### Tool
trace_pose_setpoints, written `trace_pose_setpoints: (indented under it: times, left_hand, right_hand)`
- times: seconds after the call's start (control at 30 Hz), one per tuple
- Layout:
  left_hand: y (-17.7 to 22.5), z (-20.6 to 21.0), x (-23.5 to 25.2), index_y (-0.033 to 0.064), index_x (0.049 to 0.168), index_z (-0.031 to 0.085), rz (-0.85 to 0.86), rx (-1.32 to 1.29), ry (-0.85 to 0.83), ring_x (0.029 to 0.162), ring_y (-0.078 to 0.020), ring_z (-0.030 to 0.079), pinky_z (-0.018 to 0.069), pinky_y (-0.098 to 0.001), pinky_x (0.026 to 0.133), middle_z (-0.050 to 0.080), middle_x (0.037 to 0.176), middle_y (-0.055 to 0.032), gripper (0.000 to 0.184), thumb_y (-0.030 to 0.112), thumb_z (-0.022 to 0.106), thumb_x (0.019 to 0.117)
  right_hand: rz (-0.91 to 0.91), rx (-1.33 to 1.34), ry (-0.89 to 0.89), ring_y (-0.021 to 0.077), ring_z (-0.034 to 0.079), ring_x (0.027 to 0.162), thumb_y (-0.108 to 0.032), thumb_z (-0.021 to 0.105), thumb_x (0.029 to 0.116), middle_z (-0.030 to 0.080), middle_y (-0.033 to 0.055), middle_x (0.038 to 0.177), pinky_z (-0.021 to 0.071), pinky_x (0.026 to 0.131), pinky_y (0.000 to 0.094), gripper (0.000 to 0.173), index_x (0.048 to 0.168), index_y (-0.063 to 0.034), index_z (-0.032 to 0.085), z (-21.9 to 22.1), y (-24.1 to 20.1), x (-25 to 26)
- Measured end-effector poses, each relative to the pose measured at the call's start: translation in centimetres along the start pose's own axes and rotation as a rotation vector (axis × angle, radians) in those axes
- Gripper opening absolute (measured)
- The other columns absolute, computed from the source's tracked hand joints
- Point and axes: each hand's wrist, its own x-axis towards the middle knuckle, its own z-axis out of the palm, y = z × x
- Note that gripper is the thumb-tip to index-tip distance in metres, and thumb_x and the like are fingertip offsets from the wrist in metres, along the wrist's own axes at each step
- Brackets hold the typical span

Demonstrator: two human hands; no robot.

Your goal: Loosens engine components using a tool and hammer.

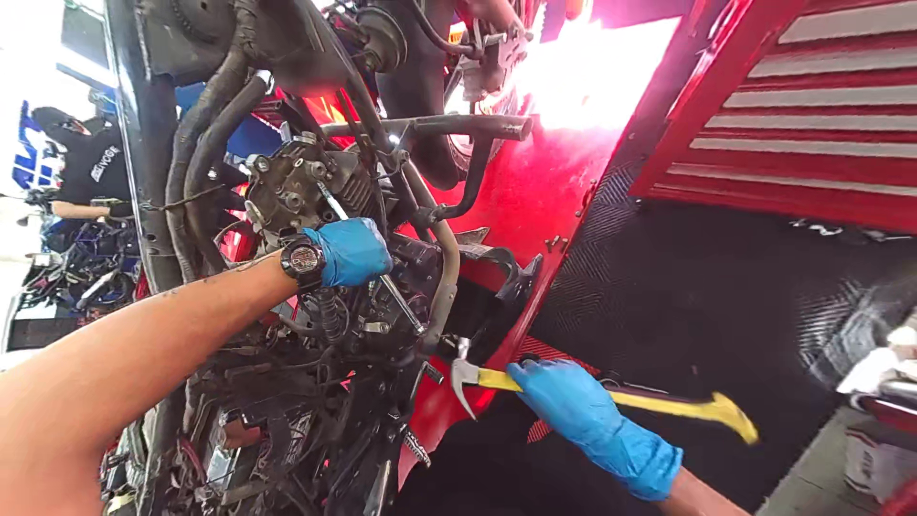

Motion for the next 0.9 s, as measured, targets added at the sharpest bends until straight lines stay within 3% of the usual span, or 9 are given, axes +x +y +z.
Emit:
trace_pose_setpoints:
  times: [0.07, 0.23, 0.3, 0.37, 0.53, 0.63, 0.7, 0.83, 0.9]
  left_hand:
    - [-0.1, 0.2, 0.1, 0.0056, 0.093, 0.07, 0.014, 0.005, 0.039, 0.091, -0.0334, 0.07, 0.0512, -0.054, 0.09, 0.071, 0.086, -0.0132, 0.014, 0.015, 0.061, 0.099]
    - [-0.1, 0.0, 0.0, 0.0056, 0.092, 0.07, 0.016, 0.028, 0.038, 0.09, -0.0325, 0.07, 0.0515, -0.0528, 0.089, 0.07, 0.085, -0.0126, 0.014, 0.012, 0.06, 0.0989]
    - [0.4, -0.6, -0.3, 0.0052, 0.095, 0.071, 0.008, 0.027, -0.008, 0.093, -0.0324, 0.069, 0.0501, -0.0522, 0.091, 0.07, 0.089, -0.0128, 0.016, 0.012, 0.057, 0.1005]
    - [0.6, -0.9, -0.3, 0.0068, 0.099, 0.073, -0.001, 0.02, -0.028, 0.095, -0.0313, 0.068, 0.0486, -0.0513, 0.094, 0.071, 0.091, -0.0119, 0.018, 0.013, 0.056, 0.1025]
    - [0.4, -0.7, -0.4, 0.0058, 0.096, 0.072, 0.016, 0.024, 0.005, 0.092, -0.0304, 0.068, 0.0486, -0.0501, 0.09, 0.07, 0.088, -0.0116, 0.018, 0.011, 0.056, 0.1021]
    - [0.6, -0.9, -0.3, 0.0062, 0.096, 0.072, 0.003, 0.031, -0.033, 0.092, -0.0296, 0.068, 0.0483, -0.0493, 0.09, 0.07, 0.088, -0.011, 0.017, 0.01, 0.056, 0.1009]
    - [0.5, -1.0, -0.3, 0.0064, 0.096, 0.072, 0.007, 0.026, -0.04, 0.093, -0.0298, 0.068, 0.0483, -0.0498, 0.091, 0.07, 0.089, -0.0109, 0.016, 0.009, 0.057, 0.1003]
    - [0.3, -0.9, -0.3, 0.0058, 0.096, 0.072, 0.016, 0.01, -0.029, 0.093, -0.0299, 0.068, 0.0481, -0.0504, 0.091, 0.07, 0.089, -0.0111, 0.014, 0.008, 0.058, 0.0994]
    - [0.4, -0.7, -0.2, 0.0063, 0.096, 0.072, 0.0, 0.003, -0.022, 0.092, -0.0299, 0.067, 0.0478, -0.0509, 0.091, 0.07, 0.088, -0.0109, 0.014, 0.006, 0.058, 0.0979]
  right_hand:
    - [-0.155, -0.022, 0.143, 0.0314, 0.071, 0.073, -0.009, 0.084, 0.0747, 0.07, 0.0106, 0.078, 0.0583, 0.066, 0.0486, 0.022, 0.093, -0.0101, 0.071, -0.9, -0.4, 1.5]
    - [-0.218, -0.081, -0.169, 0.0325, 0.069, 0.067, -0.004, 0.066, 0.0901, 0.066, 0.0109, 0.07, 0.0556, 0.063, 0.0502, 0.006, 0.094, -0.0088, 0.068, -4.2, 0.3, 3.2]
    - [-0.244, -0.172, -0.159, 0.0336, 0.069, 0.069, 0.005, 0.061, 0.0897, 0.066, 0.0132, 0.07, 0.0563, 0.071, 0.0523, 0.014, 0.093, -0.0065, 0.069, -5.6, 0.3, 4.2]
    - [-0.246, -0.22, -0.159, 0.0337, 0.069, 0.07, 0.007, 0.059, 0.0907, 0.066, 0.0132, 0.07, 0.0557, 0.073, 0.0523, 0.017, 0.094, -0.0068, 0.069, -7.1, 0.1, 5.7]
    - [-0.277, -0.247, -0.445, 0.0352, 0.07, 0.078, 0.002, 0.055, 0.0949, 0.068, 0.0137, 0.08, 0.0548, 0.071, 0.0526, 0.018, 0.102, -0.0074, 0.068, -7.8, -0.6, 6.5]
    - [-0.246, -0.243, -0.393, 0.0347, 0.07, 0.077, 0.0, 0.055, 0.0961, 0.068, 0.0128, 0.077, 0.0552, 0.074, 0.0524, 0.018, 0.107, -0.0095, 0.066, -8.3, -0.8, 7.2]
    - [-0.24, -0.213, -0.37, 0.0355, 0.07, 0.074, -0.003, 0.057, 0.0959, 0.068, 0.0131, 0.075, 0.0553, 0.07, 0.0526, 0.015, 0.107, -0.0092, 0.066, -7.5, -0.8, 6.6]
    - [-0.292, -0.233, -0.53, 0.0365, 0.07, 0.076, 0.005, 0.055, 0.0929, 0.069, 0.0152, 0.079, 0.0548, 0.069, 0.0535, 0.019, 0.102, -0.0057, 0.068, -6.9, -0.9, 4.9]
    - [-0.272, -0.224, -0.43, 0.0378, 0.07, 0.074, 0.003, 0.057, 0.0938, 0.068, 0.0151, 0.076, 0.0548, 0.067, 0.0545, 0.019, 0.106, -0.0073, 0.068, -7.7, -0.8, 5.8]
